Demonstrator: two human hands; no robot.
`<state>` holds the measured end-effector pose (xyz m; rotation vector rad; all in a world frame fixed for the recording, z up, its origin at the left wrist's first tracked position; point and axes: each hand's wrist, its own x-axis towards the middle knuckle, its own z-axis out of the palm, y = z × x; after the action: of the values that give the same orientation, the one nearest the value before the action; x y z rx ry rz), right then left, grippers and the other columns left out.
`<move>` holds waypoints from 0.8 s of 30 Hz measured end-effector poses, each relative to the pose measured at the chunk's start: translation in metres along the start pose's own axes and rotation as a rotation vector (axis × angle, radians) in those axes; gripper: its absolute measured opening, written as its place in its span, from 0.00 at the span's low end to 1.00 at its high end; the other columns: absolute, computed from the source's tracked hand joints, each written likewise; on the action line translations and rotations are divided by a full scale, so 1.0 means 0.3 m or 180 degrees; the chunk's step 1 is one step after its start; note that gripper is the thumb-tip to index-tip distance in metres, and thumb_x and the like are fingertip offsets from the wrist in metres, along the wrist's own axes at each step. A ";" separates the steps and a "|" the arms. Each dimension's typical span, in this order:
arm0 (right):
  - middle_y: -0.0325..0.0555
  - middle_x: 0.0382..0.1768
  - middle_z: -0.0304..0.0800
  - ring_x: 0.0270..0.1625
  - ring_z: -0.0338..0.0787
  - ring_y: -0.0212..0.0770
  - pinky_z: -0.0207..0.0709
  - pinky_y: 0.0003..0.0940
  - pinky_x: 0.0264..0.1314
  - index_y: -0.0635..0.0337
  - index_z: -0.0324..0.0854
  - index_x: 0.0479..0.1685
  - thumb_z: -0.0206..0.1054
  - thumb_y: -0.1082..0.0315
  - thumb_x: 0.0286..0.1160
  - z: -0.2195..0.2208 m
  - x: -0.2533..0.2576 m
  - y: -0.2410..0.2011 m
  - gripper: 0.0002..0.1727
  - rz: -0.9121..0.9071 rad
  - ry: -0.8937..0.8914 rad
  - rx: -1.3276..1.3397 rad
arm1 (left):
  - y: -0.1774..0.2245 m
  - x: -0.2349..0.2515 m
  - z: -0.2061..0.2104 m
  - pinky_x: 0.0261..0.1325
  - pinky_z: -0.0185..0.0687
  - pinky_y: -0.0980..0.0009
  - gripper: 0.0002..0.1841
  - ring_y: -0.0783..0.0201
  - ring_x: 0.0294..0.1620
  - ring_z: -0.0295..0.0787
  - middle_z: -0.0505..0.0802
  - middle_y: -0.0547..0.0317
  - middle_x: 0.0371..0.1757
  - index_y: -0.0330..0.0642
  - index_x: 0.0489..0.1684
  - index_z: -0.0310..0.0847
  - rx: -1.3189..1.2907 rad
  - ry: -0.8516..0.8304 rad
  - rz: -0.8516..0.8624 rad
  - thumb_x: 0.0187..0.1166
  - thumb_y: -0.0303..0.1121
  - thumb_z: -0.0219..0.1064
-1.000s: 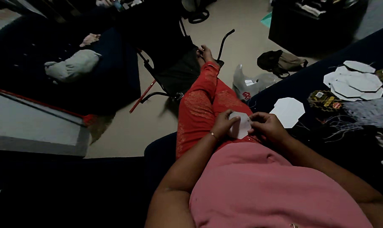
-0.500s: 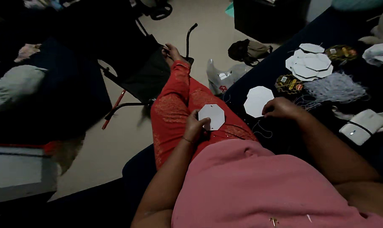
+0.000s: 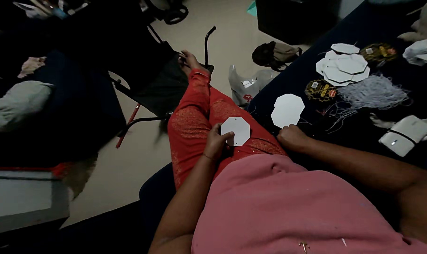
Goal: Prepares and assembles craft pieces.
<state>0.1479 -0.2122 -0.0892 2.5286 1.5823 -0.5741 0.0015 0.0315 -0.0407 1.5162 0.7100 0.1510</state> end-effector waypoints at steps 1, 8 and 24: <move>0.59 0.42 0.92 0.54 0.89 0.62 0.76 0.61 0.53 0.68 0.88 0.34 0.61 0.77 0.78 -0.008 0.004 0.003 0.10 0.0021 -0.0067 0.0022 | 0.001 -0.002 0.000 0.47 0.90 0.62 0.21 0.59 0.42 0.91 0.90 0.45 0.50 0.30 0.64 0.74 -0.0012 -0.0004 -0.0015 0.73 0.16 0.70; 0.52 0.30 0.92 0.36 0.91 0.53 0.82 0.63 0.46 0.58 0.94 0.38 0.72 0.68 0.76 -0.229 -0.040 0.205 0.06 0.0003 0.0867 0.1599 | 0.001 0.002 -0.024 0.52 0.89 0.61 0.18 0.60 0.45 0.91 0.90 0.46 0.51 0.30 0.66 0.74 -0.0337 0.0288 0.0187 0.78 0.19 0.66; 0.51 0.47 0.96 0.54 0.93 0.44 0.85 0.38 0.62 0.64 0.92 0.39 0.66 0.70 0.77 -0.185 0.055 -0.093 0.09 -0.2615 0.2379 0.1871 | 0.009 -0.008 -0.076 0.54 0.89 0.65 0.16 0.67 0.44 0.90 0.89 0.55 0.47 0.33 0.63 0.72 -0.1026 0.1078 0.1103 0.79 0.20 0.64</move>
<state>0.1439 -0.1701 -0.0410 2.4981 3.1919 -0.1136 -0.0110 0.0499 -0.0350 1.3019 0.6447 0.7635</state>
